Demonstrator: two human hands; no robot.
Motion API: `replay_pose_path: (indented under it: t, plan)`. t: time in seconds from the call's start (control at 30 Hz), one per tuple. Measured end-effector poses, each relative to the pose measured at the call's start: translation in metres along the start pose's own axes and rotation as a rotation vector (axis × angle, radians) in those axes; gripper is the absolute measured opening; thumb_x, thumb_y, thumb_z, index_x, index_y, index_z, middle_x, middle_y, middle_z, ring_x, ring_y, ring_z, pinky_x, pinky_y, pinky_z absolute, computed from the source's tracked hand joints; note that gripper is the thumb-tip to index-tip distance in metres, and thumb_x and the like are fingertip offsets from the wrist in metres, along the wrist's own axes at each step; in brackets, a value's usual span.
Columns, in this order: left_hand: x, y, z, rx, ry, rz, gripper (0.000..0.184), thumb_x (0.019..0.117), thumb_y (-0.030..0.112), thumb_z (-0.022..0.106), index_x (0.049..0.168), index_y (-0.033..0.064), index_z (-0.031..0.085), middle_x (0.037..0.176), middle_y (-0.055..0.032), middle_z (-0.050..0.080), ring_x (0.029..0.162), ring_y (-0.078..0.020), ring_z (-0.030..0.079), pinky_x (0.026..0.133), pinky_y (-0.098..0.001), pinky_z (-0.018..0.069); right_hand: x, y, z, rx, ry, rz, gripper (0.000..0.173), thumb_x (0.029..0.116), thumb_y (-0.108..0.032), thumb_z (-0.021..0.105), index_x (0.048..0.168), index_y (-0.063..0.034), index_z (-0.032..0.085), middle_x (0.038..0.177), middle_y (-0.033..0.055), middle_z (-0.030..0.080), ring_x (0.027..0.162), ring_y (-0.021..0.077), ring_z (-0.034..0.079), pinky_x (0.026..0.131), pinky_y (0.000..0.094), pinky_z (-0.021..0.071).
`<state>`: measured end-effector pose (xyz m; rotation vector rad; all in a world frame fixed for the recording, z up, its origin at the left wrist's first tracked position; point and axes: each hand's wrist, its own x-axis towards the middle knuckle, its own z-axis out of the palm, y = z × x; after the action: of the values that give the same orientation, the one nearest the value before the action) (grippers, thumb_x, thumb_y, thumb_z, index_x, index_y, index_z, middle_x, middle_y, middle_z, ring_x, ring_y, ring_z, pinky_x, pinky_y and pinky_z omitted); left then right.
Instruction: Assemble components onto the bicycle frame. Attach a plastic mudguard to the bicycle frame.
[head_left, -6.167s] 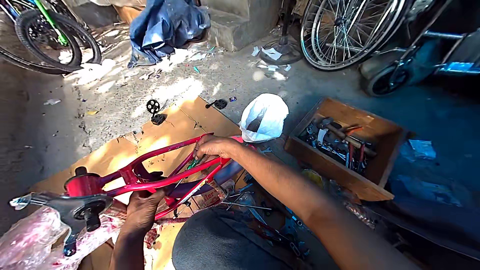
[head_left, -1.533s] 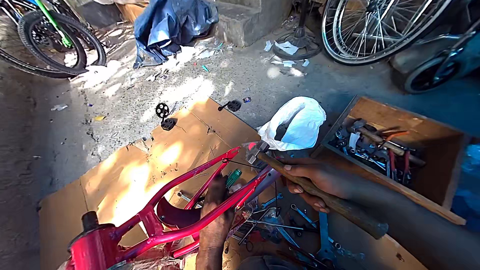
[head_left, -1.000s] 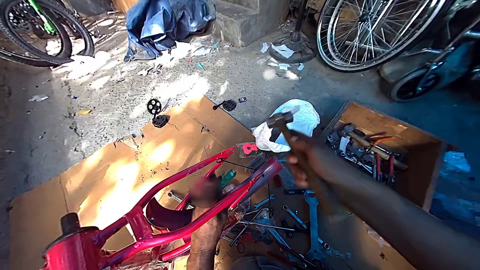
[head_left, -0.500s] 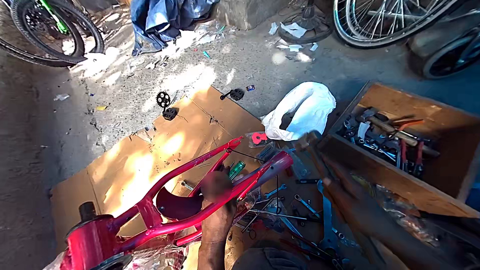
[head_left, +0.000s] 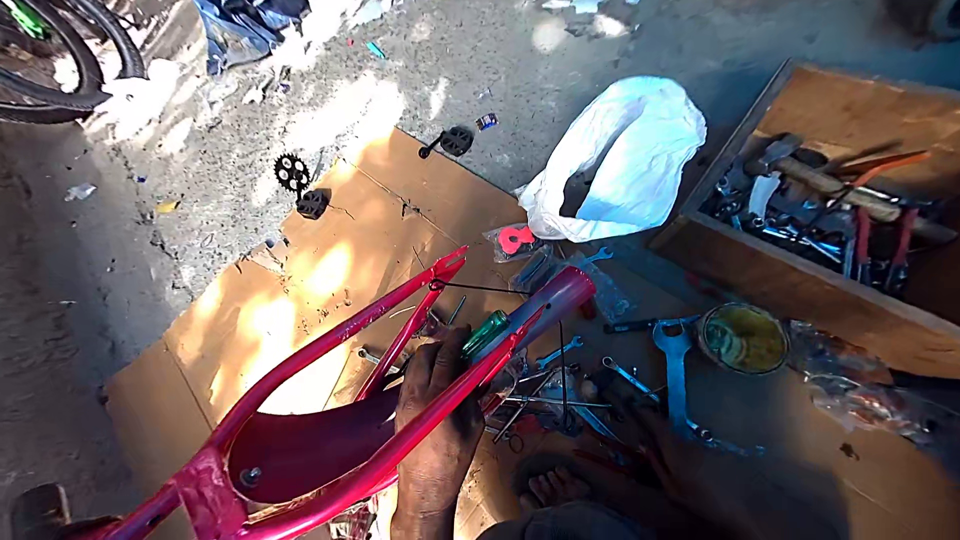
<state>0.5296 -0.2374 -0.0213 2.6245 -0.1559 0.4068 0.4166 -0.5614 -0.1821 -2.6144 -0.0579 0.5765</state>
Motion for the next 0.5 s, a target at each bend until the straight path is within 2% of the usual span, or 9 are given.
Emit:
replay_pose_path:
  t: [0.1,0.23,0.33,0.4,0.47,0.5]
  plan:
    - [-0.001,-0.006,0.000,-0.093,0.028,-0.089,0.039,0.0913,0.018,0.064,0.130,0.0154,0.067,0.113,-0.0023,0.065,0.095,-0.0103,0.065,0.079,-0.0324,0.0588,0.015,0.008,0.006,-0.002,-0.040,-0.007,0.059,0.1046,-0.037,0.047,0.157,-0.0118,0.037,0.095,0.0187,0.072,0.073,0.0407,0.072,0.064,0.0610,0.0580]
    - [-0.001,-0.012,-0.003,-0.072,0.035,-0.123,0.036,0.0902,0.019,0.065,0.126,0.0142,0.069,0.114,-0.0012,0.065,0.098,-0.0097,0.064,0.081,-0.0322,0.0568,0.031,0.004,-0.008,-0.045,-0.191,0.036,0.057,0.1049,-0.037,0.049,0.156,-0.0157,0.037,0.104,0.0192,0.071,0.087,0.0408,0.072,0.073,0.0604,0.0575]
    - [-0.002,-0.008,-0.004,-0.077,0.020,-0.108,0.037,0.0921,0.017,0.065,0.129,0.0150,0.066,0.115,-0.0013,0.065,0.097,-0.0099,0.065,0.080,-0.0325,0.0585,0.033,0.010,0.001,-0.147,-0.059,-0.090,0.050,0.1015,-0.032,0.056,0.147,-0.0110,0.052,0.123,0.0195,0.065,0.105,0.0401,0.068,0.081,0.0564,0.0586]
    - [-0.004,0.003,-0.004,-0.010,0.006,-0.084,0.040,0.0932,0.015,0.065,0.134,0.0159,0.065,0.118,-0.0041,0.067,0.101,-0.0142,0.068,0.084,-0.0384,0.0607,0.038,0.002,-0.003,-0.151,0.073,-0.206,0.041,0.0987,-0.030,0.059,0.134,-0.0093,0.063,0.123,0.0213,0.064,0.109,0.0428,0.066,0.081,0.0579,0.0569]
    - [-0.009,0.018,-0.005,0.134,0.013,-0.045,0.044,0.0966,0.015,0.062,0.140,0.0189,0.062,0.120,-0.0064,0.069,0.105,-0.0202,0.069,0.086,-0.0427,0.0594,0.043,-0.022,-0.016,-0.090,0.148,-0.323,0.034,0.1009,-0.030,0.054,0.125,-0.0121,0.069,0.121,0.0167,0.068,0.106,0.0369,0.069,0.081,0.0536,0.0593]
    - [-0.012,0.024,-0.005,0.211,0.031,-0.023,0.044,0.0981,0.016,0.061,0.141,0.0191,0.061,0.119,-0.0069,0.070,0.103,-0.0218,0.070,0.082,-0.0428,0.0602,0.046,-0.038,-0.024,-0.044,0.135,-0.383,0.034,0.1038,-0.032,0.051,0.123,-0.0126,0.071,0.121,0.0145,0.069,0.106,0.0333,0.070,0.083,0.0508,0.0606]
